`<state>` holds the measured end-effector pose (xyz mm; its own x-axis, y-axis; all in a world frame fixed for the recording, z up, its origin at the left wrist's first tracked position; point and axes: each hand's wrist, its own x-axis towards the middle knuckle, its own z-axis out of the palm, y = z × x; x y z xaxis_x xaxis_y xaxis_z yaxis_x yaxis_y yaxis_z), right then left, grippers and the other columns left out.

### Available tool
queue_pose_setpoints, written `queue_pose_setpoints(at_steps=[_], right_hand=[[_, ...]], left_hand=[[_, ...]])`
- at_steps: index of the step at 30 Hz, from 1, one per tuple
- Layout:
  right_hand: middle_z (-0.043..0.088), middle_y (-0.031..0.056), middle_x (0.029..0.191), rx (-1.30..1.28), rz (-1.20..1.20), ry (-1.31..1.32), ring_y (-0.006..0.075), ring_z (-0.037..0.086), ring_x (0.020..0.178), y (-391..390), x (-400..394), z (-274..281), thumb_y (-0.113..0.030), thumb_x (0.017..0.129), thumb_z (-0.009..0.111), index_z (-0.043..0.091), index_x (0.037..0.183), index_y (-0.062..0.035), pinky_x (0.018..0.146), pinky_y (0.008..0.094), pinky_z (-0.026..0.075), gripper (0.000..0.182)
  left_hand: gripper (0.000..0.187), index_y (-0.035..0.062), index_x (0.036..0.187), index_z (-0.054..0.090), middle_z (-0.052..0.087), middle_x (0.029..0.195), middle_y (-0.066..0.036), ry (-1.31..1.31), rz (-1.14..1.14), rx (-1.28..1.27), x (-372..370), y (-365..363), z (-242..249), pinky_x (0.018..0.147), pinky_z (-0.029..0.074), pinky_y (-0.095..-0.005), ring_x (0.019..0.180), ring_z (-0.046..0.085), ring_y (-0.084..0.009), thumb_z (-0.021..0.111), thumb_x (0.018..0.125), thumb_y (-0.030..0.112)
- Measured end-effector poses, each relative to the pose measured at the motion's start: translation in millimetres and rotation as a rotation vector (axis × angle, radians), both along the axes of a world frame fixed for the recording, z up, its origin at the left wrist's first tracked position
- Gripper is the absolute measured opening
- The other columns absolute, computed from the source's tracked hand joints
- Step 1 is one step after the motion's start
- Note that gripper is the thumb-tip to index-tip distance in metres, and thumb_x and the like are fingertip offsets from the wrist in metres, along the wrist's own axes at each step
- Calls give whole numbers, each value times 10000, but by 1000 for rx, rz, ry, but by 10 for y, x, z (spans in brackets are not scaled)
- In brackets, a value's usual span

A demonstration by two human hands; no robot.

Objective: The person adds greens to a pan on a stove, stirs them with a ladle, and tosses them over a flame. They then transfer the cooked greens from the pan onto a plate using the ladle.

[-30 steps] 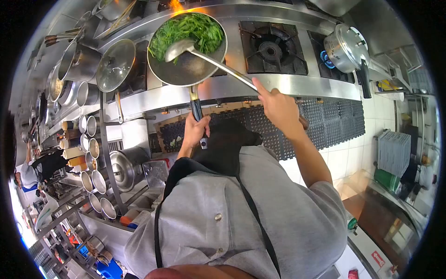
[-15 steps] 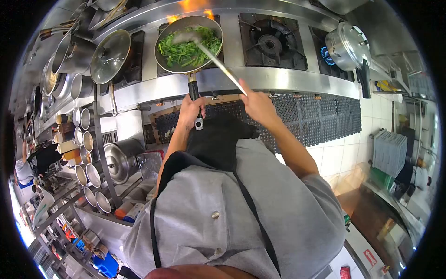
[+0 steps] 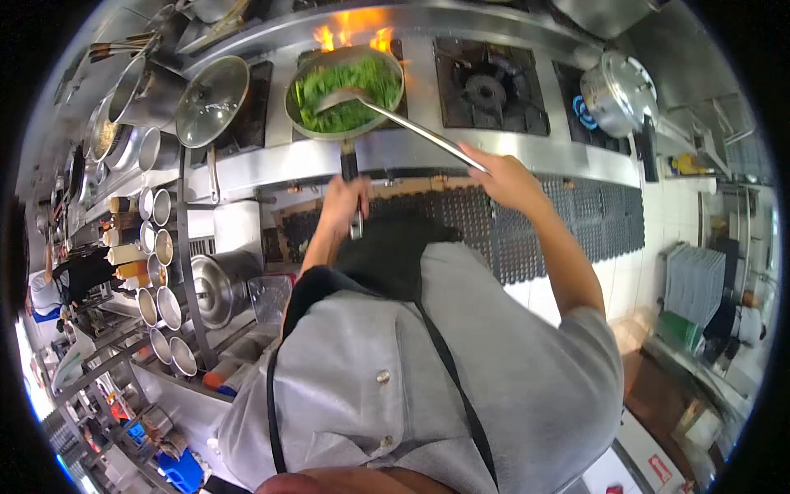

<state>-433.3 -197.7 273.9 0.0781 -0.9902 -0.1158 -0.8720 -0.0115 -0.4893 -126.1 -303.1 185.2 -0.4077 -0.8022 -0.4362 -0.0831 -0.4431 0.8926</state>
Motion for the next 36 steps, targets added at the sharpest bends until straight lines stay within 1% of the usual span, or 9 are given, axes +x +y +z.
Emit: queue_pose_setpoints(at_steps=[2,4,9,10,14,17,20,24,36], right_hand=[[635,240,834,-169,60,-60,374,637,778,-94,-208,170,-179,932,576,396,1478,-242,771,444,495,579],[643,191,819,326,-48,-27,248,600,690,-113,-317,495,-172,947,557,405,1476,-238,743,377,501,555],[701,98,1104,75,175,-266,123,551,590,46,-775,821,-129,938,589,454,1446,-191,589,301,494,529],[675,80,1207,558,-124,-324,109,582,662,-21,-581,1303,-116,926,606,482,1428,-187,642,292,507,522],[646,120,757,50,213,14,191,550,602,-455,-652,706,-161,948,575,445,1458,-249,639,347,477,534],[654,184,818,258,-90,178,289,595,688,-601,-82,950,-186,953,576,431,1461,-289,711,413,493,538],[624,224,751,-68,-45,304,391,628,734,-358,89,714,-197,942,582,420,1461,-301,712,484,472,554],[652,232,868,164,-55,213,410,614,768,-13,-68,833,-199,920,591,418,1458,-290,740,464,483,573],[652,211,778,-17,-98,217,402,639,705,49,113,438,-221,940,573,359,1482,-317,669,512,497,590]], left_hand=[[48,10,858,564,521,548,-48,53,114,29,-16,189,460,367,388,-314,394,476,-156,579,848,54],[64,-3,870,572,531,554,-52,-34,19,22,27,9,341,386,397,-328,407,494,-161,583,824,39],[231,-36,1010,596,549,589,-61,-111,0,18,248,389,876,457,444,-332,449,533,-186,588,787,27],[263,-31,1041,595,546,595,-59,-160,16,-116,282,367,801,455,449,-333,453,535,-191,584,786,34],[119,-6,899,552,554,575,-70,-213,-168,-161,156,-296,663,437,430,-317,453,532,-175,567,823,84],[90,15,857,506,511,559,-56,-110,-10,-178,13,-157,753,423,426,-314,435,508,-172,566,835,78],[103,13,874,492,498,563,-58,39,74,-99,65,137,426,410,429,-317,441,505,-164,572,825,57],[117,0,911,475,495,575,-54,45,68,47,161,245,486,396,429,-307,420,490,-153,540,815,18],[133,-22,944,487,518,622,-45,3,9,-101,98,159,144,386,422,-293,410,499,-149,573,850,15]])
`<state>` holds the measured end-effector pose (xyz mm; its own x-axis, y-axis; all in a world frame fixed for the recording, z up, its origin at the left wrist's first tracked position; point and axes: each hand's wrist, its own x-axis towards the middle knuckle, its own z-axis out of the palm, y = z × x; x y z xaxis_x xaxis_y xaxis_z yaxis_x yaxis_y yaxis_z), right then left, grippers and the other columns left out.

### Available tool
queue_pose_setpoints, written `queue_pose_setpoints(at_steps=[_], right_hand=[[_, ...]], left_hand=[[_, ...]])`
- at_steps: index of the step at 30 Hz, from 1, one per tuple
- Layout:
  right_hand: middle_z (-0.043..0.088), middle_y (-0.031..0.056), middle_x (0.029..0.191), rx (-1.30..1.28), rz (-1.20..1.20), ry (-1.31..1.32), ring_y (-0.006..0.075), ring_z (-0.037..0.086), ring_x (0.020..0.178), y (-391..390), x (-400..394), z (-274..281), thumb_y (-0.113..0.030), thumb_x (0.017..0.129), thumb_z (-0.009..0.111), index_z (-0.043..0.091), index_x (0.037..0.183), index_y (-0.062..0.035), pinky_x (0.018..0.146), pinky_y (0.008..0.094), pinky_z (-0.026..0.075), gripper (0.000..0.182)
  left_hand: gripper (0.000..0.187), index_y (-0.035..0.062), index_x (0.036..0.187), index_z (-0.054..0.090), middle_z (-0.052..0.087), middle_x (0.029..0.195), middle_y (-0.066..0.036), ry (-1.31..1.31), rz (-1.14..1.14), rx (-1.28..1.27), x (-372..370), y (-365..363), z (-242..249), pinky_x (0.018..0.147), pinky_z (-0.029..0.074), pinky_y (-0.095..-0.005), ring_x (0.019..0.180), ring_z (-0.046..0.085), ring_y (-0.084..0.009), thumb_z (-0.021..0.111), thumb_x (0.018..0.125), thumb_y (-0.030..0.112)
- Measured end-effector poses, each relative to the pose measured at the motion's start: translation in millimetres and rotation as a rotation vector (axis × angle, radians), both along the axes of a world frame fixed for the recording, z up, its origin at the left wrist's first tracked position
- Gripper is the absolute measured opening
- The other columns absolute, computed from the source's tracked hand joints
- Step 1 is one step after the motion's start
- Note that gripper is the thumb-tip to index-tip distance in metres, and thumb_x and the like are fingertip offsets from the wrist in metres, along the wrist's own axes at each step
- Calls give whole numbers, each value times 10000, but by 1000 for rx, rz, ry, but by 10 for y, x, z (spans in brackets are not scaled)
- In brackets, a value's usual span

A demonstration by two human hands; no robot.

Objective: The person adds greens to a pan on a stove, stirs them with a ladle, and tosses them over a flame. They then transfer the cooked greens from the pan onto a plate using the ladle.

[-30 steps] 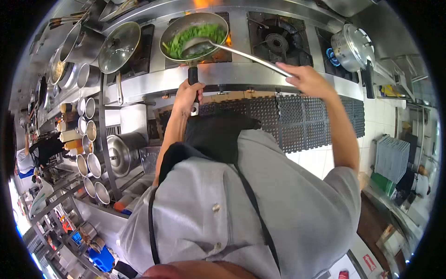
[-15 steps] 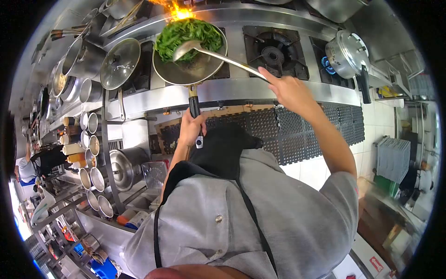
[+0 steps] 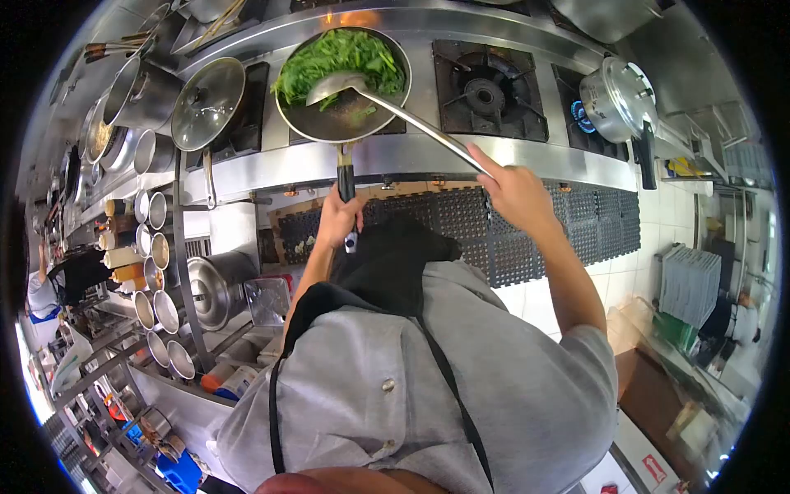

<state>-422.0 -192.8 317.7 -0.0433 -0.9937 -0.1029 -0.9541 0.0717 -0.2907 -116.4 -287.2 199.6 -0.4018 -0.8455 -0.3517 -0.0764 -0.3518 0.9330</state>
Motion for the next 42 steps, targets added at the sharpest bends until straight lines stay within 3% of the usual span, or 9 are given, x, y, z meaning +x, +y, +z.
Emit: queue_pose_setpoints(at_steps=[7,10,18,20,23,29,33,37,42], right_hand=[[661,225,808,-79,-173,-254,444,637,743,-279,378,-821,-215,947,560,376,1474,-324,716,526,504,569],[662,232,823,206,-89,-77,456,632,739,-161,365,-690,-237,958,549,379,1473,-307,717,535,504,546],[657,238,810,137,-120,-278,456,626,729,-261,348,-905,-258,952,562,416,1454,-259,680,515,500,523],[608,278,730,-402,204,-282,471,605,715,-216,-35,-880,-257,972,539,402,1466,-250,666,507,480,512],[625,278,786,75,-82,-229,479,601,728,-385,171,-575,-266,974,540,417,1457,-236,660,484,487,499],[633,276,977,-78,10,-393,419,633,825,-318,-163,-874,-265,966,562,446,1436,-162,751,439,491,495],[636,271,1052,83,-61,-506,358,647,803,-666,138,-1139,-252,959,583,445,1441,-165,781,400,494,509],[673,213,1064,-156,186,-466,259,642,745,-408,-475,-1191,-241,952,596,471,1429,-168,722,356,494,498],[685,172,1019,322,-84,-503,253,617,707,-757,19,-689,-231,964,586,488,1421,-172,716,363,508,471]], left_hand=[[100,13,929,493,520,603,-43,58,24,82,-269,-432,-91,381,413,-294,427,501,-142,562,859,26],[109,26,942,498,520,610,-42,13,45,143,-138,-150,-22,367,408,-296,412,499,-146,563,854,22],[54,17,852,484,495,506,-55,-219,-27,90,-86,-158,-132,364,389,-316,386,496,-167,525,849,53],[111,16,943,501,550,575,-64,-195,89,-160,22,83,-102,348,413,-338,363,494,-175,521,833,13],[104,-6,929,512,537,543,-64,-247,-18,87,-1,-193,-63,357,408,-336,373,503,-172,534,832,22],[161,4,984,484,461,506,-38,-213,61,140,64,112,68,337,400,-310,365,502,-169,512,826,2],[185,14,655,493,474,445,-57,-288,-32,-121,-196,-425,-152,356,386,-323,371,494,-179,496,831,71],[160,-7,717,526,479,459,-52,-334,40,48,124,56,216,381,381,-319,387,500,-152,518,834,102],[265,-45,1100,536,502,534,-65,-290,-48,-33,-84,-485,-132,376,400,-301,383,506,-168,535,841,10]])
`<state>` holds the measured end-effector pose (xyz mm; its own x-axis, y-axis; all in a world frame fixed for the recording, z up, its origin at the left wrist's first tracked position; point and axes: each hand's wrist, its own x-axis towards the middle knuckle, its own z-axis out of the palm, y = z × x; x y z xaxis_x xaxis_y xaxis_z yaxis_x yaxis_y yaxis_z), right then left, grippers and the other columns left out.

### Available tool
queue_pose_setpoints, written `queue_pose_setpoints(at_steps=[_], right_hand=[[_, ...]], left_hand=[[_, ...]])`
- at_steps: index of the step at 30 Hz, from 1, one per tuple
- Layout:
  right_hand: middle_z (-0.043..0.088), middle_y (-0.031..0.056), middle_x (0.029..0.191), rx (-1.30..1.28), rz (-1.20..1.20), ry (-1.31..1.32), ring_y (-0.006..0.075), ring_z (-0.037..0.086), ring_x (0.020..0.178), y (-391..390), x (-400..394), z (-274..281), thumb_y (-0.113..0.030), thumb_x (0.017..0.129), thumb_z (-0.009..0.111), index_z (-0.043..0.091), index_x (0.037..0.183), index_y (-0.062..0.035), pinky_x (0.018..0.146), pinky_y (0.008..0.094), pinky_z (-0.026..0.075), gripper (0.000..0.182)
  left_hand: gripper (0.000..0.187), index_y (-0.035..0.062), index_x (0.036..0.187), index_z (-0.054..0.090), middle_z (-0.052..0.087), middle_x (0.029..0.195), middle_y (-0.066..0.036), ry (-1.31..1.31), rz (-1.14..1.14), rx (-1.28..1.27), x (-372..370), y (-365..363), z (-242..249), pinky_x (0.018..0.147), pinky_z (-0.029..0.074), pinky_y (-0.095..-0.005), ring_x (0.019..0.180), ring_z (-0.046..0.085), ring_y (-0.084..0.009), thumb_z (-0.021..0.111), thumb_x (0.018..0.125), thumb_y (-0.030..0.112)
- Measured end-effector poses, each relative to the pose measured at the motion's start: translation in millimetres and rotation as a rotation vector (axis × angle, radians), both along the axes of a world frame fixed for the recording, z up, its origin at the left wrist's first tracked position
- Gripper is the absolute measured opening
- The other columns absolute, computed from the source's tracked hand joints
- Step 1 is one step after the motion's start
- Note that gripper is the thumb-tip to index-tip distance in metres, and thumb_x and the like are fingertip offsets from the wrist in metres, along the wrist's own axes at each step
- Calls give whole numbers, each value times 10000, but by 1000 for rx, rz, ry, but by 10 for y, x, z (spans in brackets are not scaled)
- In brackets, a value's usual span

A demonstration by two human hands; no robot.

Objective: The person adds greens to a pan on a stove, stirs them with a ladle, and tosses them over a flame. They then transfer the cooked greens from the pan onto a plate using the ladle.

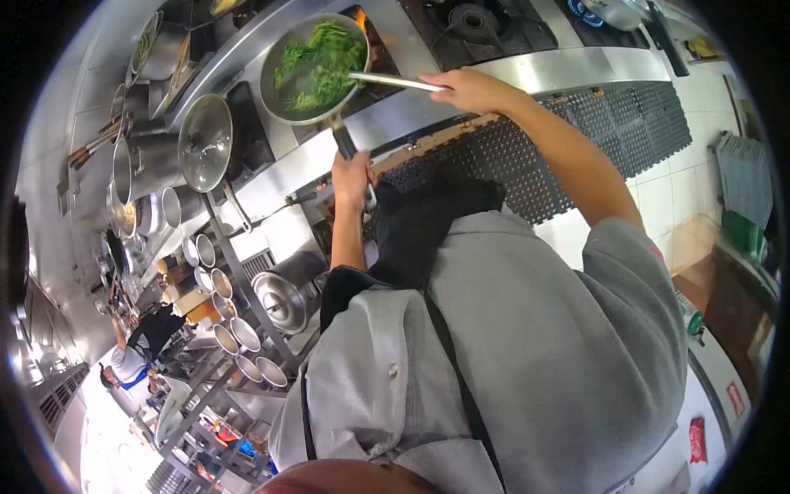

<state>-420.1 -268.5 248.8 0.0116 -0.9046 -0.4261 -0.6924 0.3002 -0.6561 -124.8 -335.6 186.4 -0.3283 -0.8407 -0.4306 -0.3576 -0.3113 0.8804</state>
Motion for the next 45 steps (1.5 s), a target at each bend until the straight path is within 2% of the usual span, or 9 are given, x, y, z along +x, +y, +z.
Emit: queue_pose_setpoints(at_steps=[5,9,11,16,17,35,38,41,45], right_hand=[[607,131,762,-612,211,63,229,553,641,118,-623,-575,-247,964,583,443,1453,-174,686,398,500,514],[691,168,1102,138,-54,-4,301,675,923,-98,-21,-42,-272,936,590,513,1402,-171,835,402,509,483],[703,178,941,-680,191,111,305,682,826,44,-550,-589,-276,937,587,493,1417,-172,771,420,514,500],[646,158,1223,-12,-29,91,298,674,979,-158,-68,-299,-242,935,576,505,1407,-184,892,383,512,480],[646,158,1223,-2,-26,88,298,674,979,-29,-66,-285,-242,935,576,505,1407,-184,892,383,512,480],[692,170,891,-346,12,51,251,644,683,179,58,-510,-225,953,579,471,1436,-190,697,360,511,496],[649,199,802,-647,227,52,265,600,624,263,-549,-657,-252,949,599,479,1427,-194,639,393,486,496],[690,181,1064,-310,107,179,285,686,849,-149,-17,-291,-235,944,596,490,1423,-210,780,366,518,492],[686,185,958,-415,202,124,336,658,819,93,-554,-372,-296,954,568,507,1407,-210,795,435,504,465]], left_hand=[[120,-1,797,499,506,522,-58,-41,78,132,252,465,253,386,380,-303,381,487,-151,558,857,84],[42,6,855,503,470,523,-55,115,15,27,65,185,94,373,393,-289,378,500,-163,531,865,35],[93,15,802,483,459,514,-47,64,56,112,214,532,333,377,373,-291,373,473,-156,543,864,49],[264,33,596,468,461,466,-40,32,20,0,-29,99,60,382,339,-286,384,483,-149,514,855,58],[124,14,857,463,479,480,-49,5,6,16,-34,109,44,350,371,-304,361,491,-159,553,866,99],[96,10,802,544,533,510,-51,-112,-41,-40,213,288,37,420,419,-302,410,526,-146,528,854,89],[69,21,860,583,600,607,-91,-248,-191,-1013,614,623,-324,522,460,-304,431,522,-151,555,836,80],[117,8,906,581,605,643,-102,-97,-139,-12,256,39,103,491,449,-302,440,531,-157,582,830,96],[101,7,810,519,508,530,-61,-51,35,-14,343,545,236,410,378,-279,396,489,-151,566,860,81]])
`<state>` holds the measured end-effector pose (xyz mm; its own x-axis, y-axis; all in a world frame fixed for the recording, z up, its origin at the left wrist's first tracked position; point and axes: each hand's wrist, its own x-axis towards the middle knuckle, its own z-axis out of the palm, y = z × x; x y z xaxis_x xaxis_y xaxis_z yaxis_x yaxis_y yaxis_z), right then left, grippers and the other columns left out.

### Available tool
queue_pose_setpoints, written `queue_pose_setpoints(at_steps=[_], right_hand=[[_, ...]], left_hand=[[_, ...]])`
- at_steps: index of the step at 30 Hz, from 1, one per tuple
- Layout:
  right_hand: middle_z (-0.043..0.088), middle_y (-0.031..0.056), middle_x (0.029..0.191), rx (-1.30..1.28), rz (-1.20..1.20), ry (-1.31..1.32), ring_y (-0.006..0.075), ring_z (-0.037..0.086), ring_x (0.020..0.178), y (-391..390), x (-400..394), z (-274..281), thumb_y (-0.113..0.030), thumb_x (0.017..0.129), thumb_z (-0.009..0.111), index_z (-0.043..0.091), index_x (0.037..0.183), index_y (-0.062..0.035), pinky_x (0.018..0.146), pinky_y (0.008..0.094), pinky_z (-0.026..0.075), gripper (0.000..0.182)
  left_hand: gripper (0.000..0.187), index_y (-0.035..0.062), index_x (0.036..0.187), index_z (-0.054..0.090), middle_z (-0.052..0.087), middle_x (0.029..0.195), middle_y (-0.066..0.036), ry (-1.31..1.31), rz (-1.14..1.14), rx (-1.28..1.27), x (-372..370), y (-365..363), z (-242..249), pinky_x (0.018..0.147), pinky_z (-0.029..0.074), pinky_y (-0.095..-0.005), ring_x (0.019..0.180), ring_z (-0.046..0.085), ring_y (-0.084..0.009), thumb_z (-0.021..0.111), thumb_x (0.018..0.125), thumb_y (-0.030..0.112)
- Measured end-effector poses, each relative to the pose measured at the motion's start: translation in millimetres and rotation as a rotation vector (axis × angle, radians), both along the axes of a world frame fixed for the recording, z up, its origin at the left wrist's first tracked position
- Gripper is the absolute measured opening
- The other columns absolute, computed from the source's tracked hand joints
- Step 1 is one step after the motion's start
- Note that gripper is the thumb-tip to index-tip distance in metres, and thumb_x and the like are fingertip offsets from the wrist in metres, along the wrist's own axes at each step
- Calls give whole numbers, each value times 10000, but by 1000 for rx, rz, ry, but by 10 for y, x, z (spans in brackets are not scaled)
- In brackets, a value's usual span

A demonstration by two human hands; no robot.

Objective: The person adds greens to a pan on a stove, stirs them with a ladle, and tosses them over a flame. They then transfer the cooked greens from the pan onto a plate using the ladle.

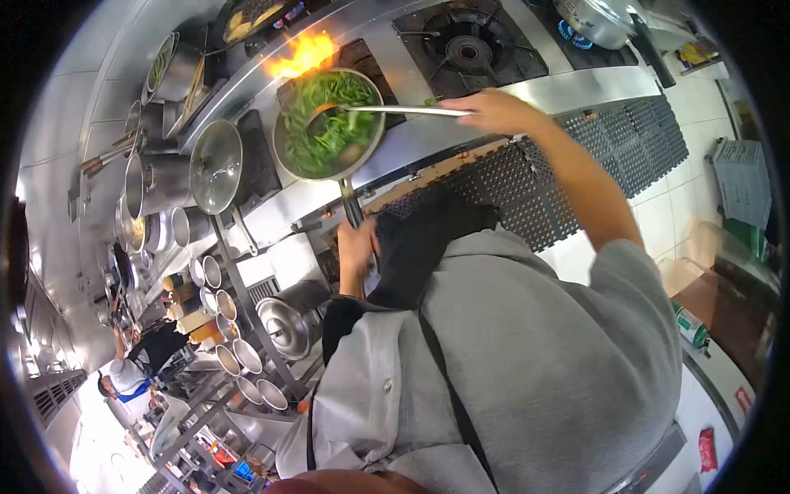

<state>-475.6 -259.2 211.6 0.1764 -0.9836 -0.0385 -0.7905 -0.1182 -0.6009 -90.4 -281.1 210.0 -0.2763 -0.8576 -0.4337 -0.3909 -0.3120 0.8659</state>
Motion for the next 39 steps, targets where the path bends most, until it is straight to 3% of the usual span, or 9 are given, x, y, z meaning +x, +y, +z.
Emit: queue_pose_setpoints(at_steps=[6,10,12,14,18,20,22,34,39], right_hand=[[691,178,1038,131,-152,-76,349,665,859,-160,370,-85,-300,925,597,519,1395,-223,818,421,504,483],[657,217,828,-99,-11,-28,353,643,731,-51,-84,-104,-299,925,601,519,1394,-230,711,427,499,481],[673,210,893,90,-170,21,349,649,761,-43,84,-7,-281,928,601,519,1394,-229,702,425,501,476],[683,192,955,206,-171,74,349,654,784,-115,352,128,-275,932,599,516,1397,-221,715,420,508,476],[686,196,982,-178,49,-50,364,677,804,-23,-50,-80,-262,930,608,521,1390,-202,744,414,521,472],[684,197,1006,-21,-82,-88,368,680,841,5,-117,-2,-270,929,606,526,1385,-198,765,420,523,469],[682,198,1003,129,-131,71,376,671,840,-275,346,269,-287,929,600,513,1395,-192,772,428,521,483],[674,212,947,-7,-14,21,376,642,840,-206,-62,26,-274,921,611,518,1397,-215,792,461,485,489],[681,196,1050,233,-167,121,333,657,848,-293,186,329,-275,918,623,545,1375,-228,785,430,492,466]], left_hand=[[158,11,861,493,501,491,-41,97,-68,-20,-254,-550,-225,377,380,-300,374,489,-142,581,903,136],[120,9,866,496,483,496,-51,45,25,73,38,165,-56,353,394,-305,358,501,-163,547,905,110],[239,8,686,532,487,472,-49,-4,-128,10,-99,-150,194,391,366,-304,379,479,-145,541,895,124],[350,29,649,484,457,458,-25,62,-71,-93,-252,-430,-265,346,356,-311,349,470,-144,545,931,227],[139,6,879,510,551,567,-66,-13,40,62,135,177,-136,345,390,-331,368,519,-162,586,889,123],[154,-2,855,506,532,530,-72,-67,-81,-323,137,25,-307,353,395,-334,365,511,-169,583,885,128],[157,-7,846,503,509,494,-72,-68,-95,-26,-93,-407,-304,371,394,-328,371,507,-171,574,880,129],[229,-23,803,539,485,476,-40,-23,-102,-24,-80,-114,-50,360,388,-323,354,495,-160,553,911,178],[246,0,778,500,504,497,-52,-42,-86,-20,-188,-252,-8,351,379,-310,355,490,-159,577,924,183]])
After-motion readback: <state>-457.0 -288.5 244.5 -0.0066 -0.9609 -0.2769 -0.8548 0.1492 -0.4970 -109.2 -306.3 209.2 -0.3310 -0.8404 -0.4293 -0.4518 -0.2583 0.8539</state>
